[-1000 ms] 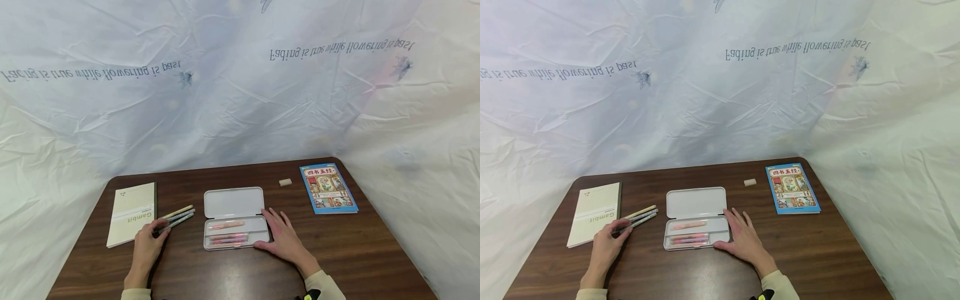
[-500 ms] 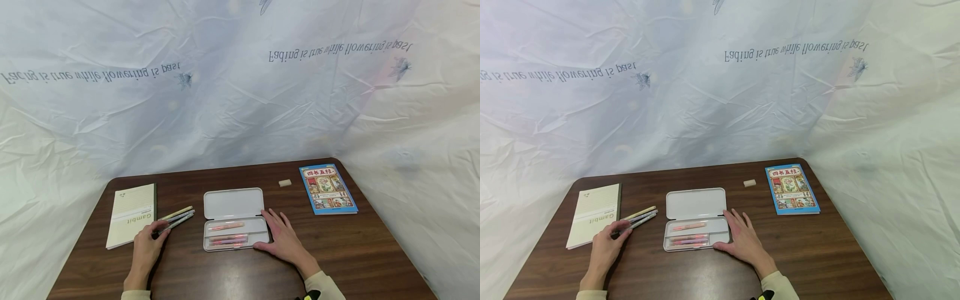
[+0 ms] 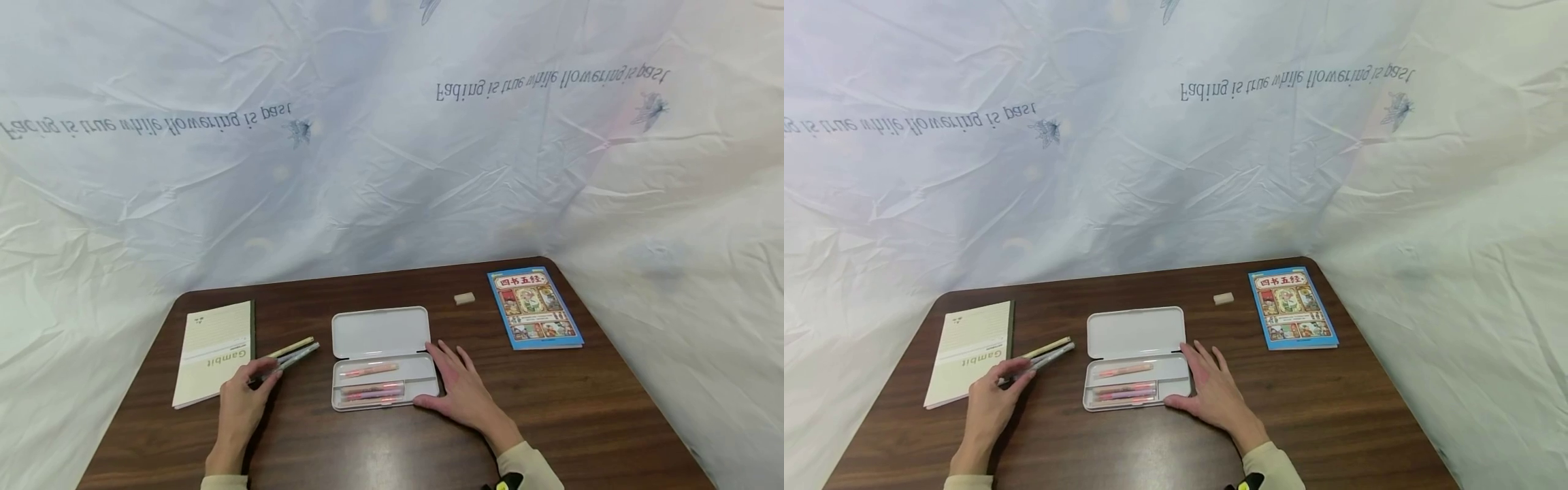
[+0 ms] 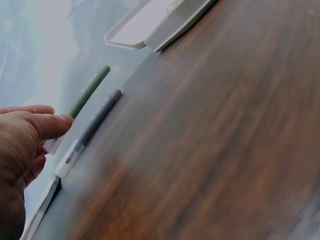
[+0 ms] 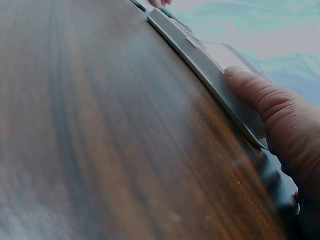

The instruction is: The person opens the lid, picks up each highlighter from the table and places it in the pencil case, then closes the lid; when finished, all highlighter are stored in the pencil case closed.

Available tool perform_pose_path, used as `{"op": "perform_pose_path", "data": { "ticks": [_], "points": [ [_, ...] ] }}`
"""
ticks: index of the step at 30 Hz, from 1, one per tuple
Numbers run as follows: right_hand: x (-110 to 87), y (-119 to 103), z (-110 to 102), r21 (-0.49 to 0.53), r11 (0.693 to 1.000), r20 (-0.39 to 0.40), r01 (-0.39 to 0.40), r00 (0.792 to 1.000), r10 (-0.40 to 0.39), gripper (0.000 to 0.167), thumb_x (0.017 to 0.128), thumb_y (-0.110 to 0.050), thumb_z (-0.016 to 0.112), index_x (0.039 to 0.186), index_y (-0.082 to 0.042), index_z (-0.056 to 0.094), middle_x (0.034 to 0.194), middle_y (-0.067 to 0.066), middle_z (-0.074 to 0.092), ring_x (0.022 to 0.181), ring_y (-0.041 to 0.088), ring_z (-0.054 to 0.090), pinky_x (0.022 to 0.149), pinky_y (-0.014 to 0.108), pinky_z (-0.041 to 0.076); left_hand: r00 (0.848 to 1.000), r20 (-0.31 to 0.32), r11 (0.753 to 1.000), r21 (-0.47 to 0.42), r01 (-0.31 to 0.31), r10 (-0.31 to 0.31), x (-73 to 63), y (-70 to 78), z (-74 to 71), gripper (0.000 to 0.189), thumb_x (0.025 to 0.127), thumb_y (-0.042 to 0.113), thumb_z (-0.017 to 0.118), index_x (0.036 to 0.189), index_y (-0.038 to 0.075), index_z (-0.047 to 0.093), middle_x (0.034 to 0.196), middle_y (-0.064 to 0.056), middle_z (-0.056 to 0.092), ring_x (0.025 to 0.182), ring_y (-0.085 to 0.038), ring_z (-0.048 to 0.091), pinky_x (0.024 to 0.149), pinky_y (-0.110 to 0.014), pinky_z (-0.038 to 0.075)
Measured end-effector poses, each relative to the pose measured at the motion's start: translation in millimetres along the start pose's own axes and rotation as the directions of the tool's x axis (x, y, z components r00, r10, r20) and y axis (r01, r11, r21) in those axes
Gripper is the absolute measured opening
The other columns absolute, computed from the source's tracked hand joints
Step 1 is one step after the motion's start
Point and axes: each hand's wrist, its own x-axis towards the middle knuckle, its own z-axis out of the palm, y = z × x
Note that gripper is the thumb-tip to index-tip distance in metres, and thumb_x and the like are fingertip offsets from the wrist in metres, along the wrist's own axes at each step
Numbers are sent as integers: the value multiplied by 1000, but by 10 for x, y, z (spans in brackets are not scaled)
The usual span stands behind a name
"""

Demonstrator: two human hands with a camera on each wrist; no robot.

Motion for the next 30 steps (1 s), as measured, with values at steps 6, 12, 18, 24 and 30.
{"op": "perform_pose_path", "data": {
  "ticks": [6,12,18,24,30],
  "points": [
    [9,8,10,-4,1000,-10,6,1000,-6,108,83,-71,77,164,-13,37,165,11,45,159,29,29,128,57,10,998,-49,996,-79,-41,37,3,104,23,31,76,-7,92,102,7,80,95,-6,79,87,-3,68,79,-14,48],
    [18,8,13,-9,1000,-8,9,1000,-9,108,83,-72,77,164,-13,37,164,11,45,158,30,30,128,58,10,996,-35,983,-160,-90,86,15,235,92,34,75,-11,90,102,7,80,94,-5,79,87,-4,68,80,-12,48],
    [13,13,10,-8,1000,-1,7,1000,-7,108,83,-71,77,164,-12,37,165,11,44,159,29,29,128,57,9,992,38,977,-182,-110,119,1,386,242,32,76,-7,91,101,10,80,96,0,79,90,-8,70,83,-9,47],
    [10,22,13,-18,1000,-16,21,1000,-22,108,83,-69,78,164,-12,37,164,12,45,158,30,30,127,58,12,969,96,960,-186,-207,228,-37,543,455,30,77,-4,92,99,11,80,97,1,79,87,-14,73,85,-10,48],
    [5,21,17,-24,999,-50,46,998,-47,106,82,-67,80,162,-10,40,162,13,48,156,32,35,125,61,16,930,152,928,-219,-300,336,-91,675,660,33,73,-1,94,100,12,80,97,4,78,90,-14,72,81,-23,53]
  ]
}}
